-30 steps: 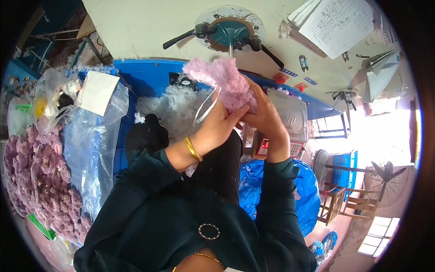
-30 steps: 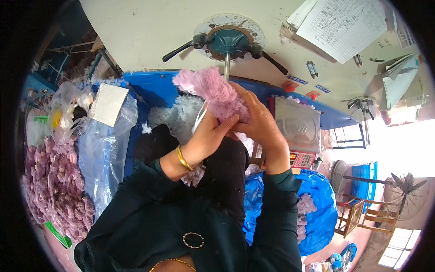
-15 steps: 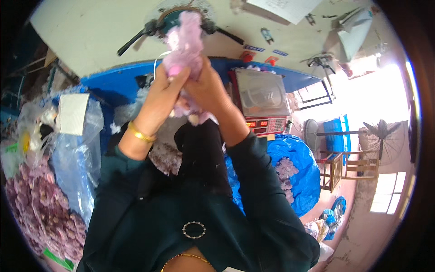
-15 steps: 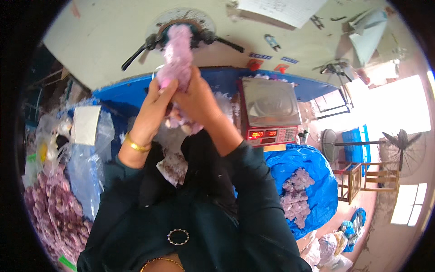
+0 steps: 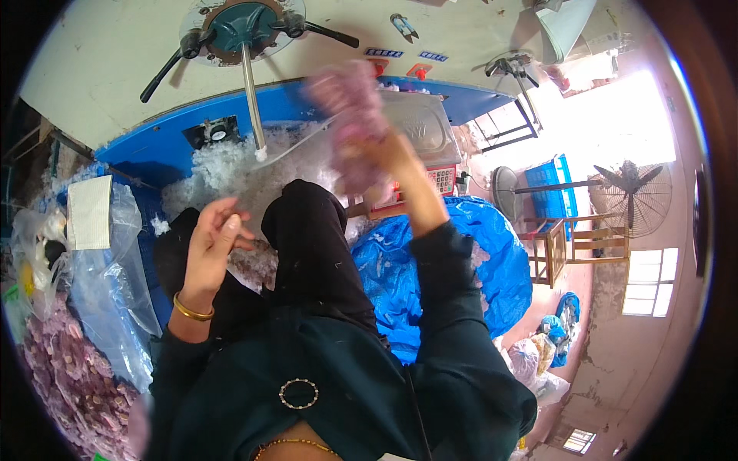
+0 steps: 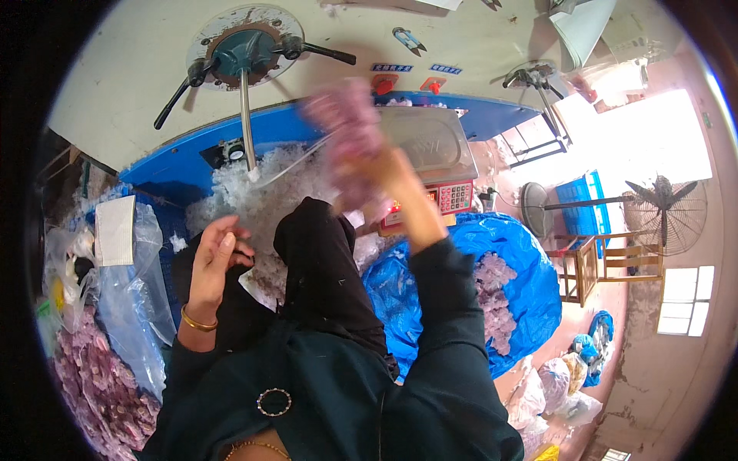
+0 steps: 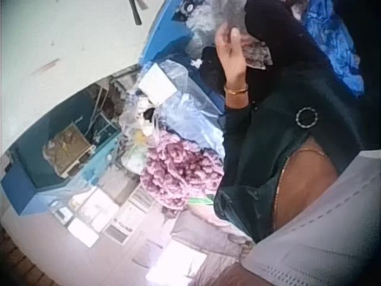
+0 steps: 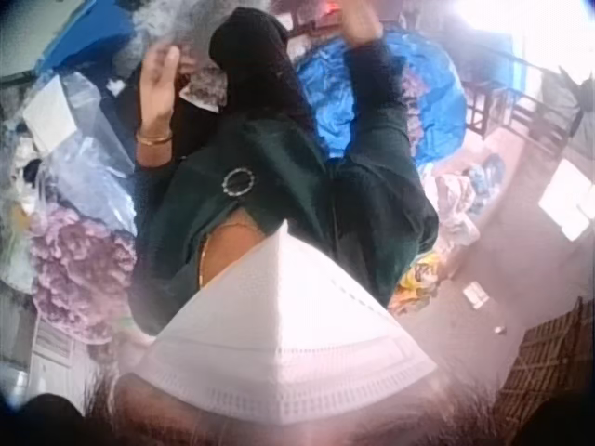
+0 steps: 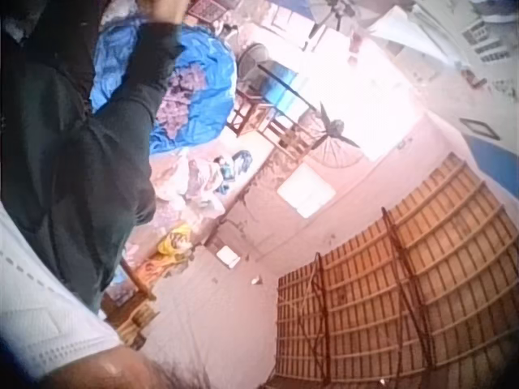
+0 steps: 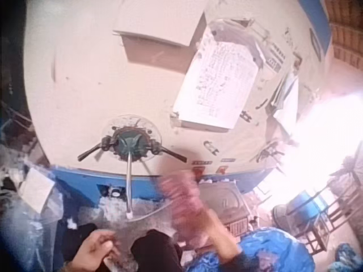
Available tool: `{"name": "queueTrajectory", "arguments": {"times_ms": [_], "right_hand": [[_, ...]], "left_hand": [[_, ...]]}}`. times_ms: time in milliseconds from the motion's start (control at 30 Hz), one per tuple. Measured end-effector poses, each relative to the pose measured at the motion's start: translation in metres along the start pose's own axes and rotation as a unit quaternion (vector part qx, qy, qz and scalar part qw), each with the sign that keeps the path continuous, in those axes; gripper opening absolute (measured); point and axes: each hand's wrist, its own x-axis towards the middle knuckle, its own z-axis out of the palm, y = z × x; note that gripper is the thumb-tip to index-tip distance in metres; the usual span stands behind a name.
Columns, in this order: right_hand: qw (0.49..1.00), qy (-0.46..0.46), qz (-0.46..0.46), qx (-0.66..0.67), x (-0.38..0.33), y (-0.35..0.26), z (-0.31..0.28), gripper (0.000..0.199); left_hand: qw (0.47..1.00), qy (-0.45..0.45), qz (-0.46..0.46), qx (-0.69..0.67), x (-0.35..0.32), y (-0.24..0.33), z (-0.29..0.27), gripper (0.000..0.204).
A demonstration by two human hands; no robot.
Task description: The person is stuffing pink fluffy material into a small pink plush toy. They repeatedly pull the material from a pile, insert it into the toy, and then place the stuffed toy onto a digital scale.
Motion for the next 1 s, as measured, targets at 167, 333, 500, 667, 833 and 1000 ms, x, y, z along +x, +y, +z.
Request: {"name": "queueTrajectory", "arguments": {"times_ms": [167, 333, 500, 667, 833, 1000], "right_hand": [[0.954, 0.067, 0.292, 0.028, 0.050, 0.125, -0.089, 0.079], [0.950, 0.115, 0.288, 0.016, 0.052, 0.132, -0.097, 0.086], [0.888, 0.276, 0.352, 0.109, 0.021, 0.175, -0.150, 0.089], [0.917, 0.204, 0.312, 0.143, 0.023, 0.111, -0.115, 0.088], [0.998, -0.003, 0.067, 0.020, 0.055, 0.089, -0.025, 0.046], [0.950, -0.187, -0.197, -0.152, -0.053, -0.038, 0.059, 0.066]], "left_hand": [[0.998, -0.013, -0.033, 0.055, -0.005, -0.023, -0.017, 0.023], [0.991, -0.026, -0.065, 0.112, -0.012, -0.032, -0.025, 0.022], [0.989, -0.005, -0.082, 0.120, -0.015, -0.043, -0.038, 0.023], [0.991, 0.001, -0.087, 0.103, -0.017, -0.044, -0.029, 0.021], [0.990, -0.047, -0.102, 0.082, -0.013, -0.039, 0.000, 0.019], [0.987, -0.015, -0.087, 0.135, -0.030, -0.037, -0.012, 0.021]]}}
